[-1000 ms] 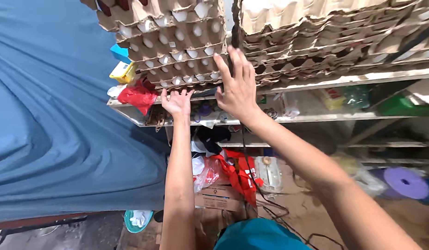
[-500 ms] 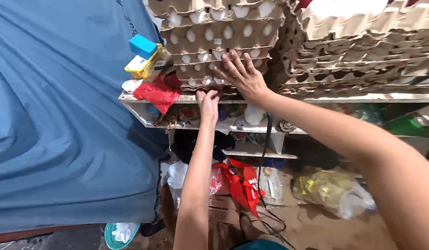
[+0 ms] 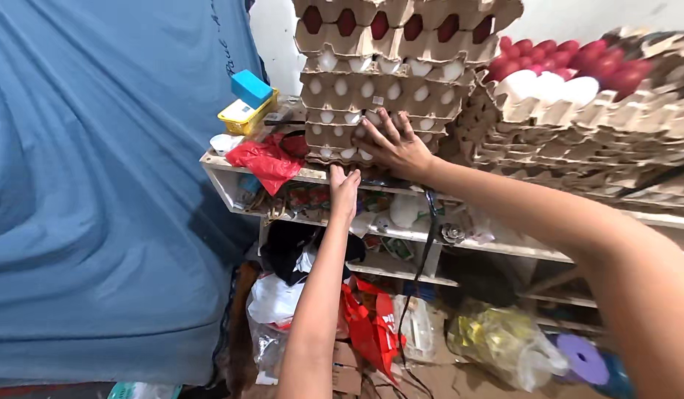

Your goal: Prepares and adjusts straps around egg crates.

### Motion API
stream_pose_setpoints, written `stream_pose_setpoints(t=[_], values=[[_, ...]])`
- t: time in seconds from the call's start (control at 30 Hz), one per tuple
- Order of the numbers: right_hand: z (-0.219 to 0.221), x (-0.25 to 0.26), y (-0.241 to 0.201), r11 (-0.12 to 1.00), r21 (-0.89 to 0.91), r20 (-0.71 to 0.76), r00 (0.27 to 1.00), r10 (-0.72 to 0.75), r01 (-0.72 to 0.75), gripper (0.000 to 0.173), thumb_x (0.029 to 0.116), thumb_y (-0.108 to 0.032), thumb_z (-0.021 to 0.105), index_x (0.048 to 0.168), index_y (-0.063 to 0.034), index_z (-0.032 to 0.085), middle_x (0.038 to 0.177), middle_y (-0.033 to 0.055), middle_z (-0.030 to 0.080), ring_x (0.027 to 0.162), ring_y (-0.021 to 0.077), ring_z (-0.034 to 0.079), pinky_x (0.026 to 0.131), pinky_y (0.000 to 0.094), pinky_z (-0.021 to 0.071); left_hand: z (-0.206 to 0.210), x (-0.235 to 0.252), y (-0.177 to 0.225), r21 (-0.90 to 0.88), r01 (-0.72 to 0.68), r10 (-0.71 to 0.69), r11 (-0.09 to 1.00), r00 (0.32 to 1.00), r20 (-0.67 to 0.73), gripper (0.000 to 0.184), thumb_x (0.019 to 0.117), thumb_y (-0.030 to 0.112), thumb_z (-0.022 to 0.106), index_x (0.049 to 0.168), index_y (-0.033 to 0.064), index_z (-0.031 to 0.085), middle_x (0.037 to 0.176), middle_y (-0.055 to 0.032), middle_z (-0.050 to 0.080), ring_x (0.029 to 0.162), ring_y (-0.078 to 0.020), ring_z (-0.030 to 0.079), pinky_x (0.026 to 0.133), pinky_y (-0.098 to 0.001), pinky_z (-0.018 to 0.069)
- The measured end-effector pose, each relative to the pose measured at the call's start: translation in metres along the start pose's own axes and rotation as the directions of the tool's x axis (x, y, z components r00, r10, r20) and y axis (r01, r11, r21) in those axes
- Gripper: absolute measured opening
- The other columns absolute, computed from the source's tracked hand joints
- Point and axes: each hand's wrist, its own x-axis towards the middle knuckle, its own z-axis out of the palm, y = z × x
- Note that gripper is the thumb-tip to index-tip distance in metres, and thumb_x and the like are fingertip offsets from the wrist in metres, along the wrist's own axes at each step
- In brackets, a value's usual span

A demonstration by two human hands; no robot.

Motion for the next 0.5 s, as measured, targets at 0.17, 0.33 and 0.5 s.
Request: stream_pose_setpoints(t=[0.17, 0.33, 0.5], values=[[-0.001, 0.002, 0.003, 1.0, 0.008, 0.034, 0.999, -0.005, 0.005, 0.105, 0.0765, -0.005, 0.083, 0.164, -0.0251, 0.028, 0.173, 0.0142, 0.011, 0.158, 0.0428, 0.006, 0.121, 0.0676, 0.0059, 0.002, 0.013, -0.008, -0.027, -0.066, 0.066, 0.997, 0.998, -0.017, 0.081, 0.0947, 0.001, 0.065, 0.16, 0.0036, 0.016, 0.163, -0.0192, 0.028, 0.144, -0.0264, 0.042, 0.114, -0.0411, 0.0442], [-0.003, 0.001, 0.005, 0.999, 0.036, 0.002, 1.0, -0.023, 0.023, 0.102, 0.0813, -0.006, 0.079, 0.165, -0.0241, 0.024, 0.174, 0.0142, 0.006, 0.158, 0.0418, 0.002, 0.122, 0.0654, 0.0017, 0.02, -0.025, -0.005, 0.769, -0.145, 0.219, 0.623, 0.976, 0.006, 0.078, 0.0984, 0.029, 0.069, 0.156, -0.0041, 0.029, 0.155, -0.0262, 0.042, 0.131, -0.0346, 0.058, 0.107, -0.0469, 0.052], [-0.266, 0.046, -0.048, 0.98, 0.104, 0.738, 0.673, 0.039, -0.171, 0.072, 0.0973, 0.008, 0.056, 0.162, -0.0067, 0.029, 0.171, 0.0216, 0.014, 0.157, 0.0431, 0.012, 0.127, 0.0556, 0.0107, 0.025, -0.038, -0.043, 0.859, -0.502, 0.241, -0.099, 0.826, 0.51, 0.05, 0.0972, 0.04, 0.064, 0.138, 0.0109, 0.064, 0.135, -0.0154, 0.063, 0.132, -0.0341, 0.055, 0.118, -0.0609, 0.0292]])
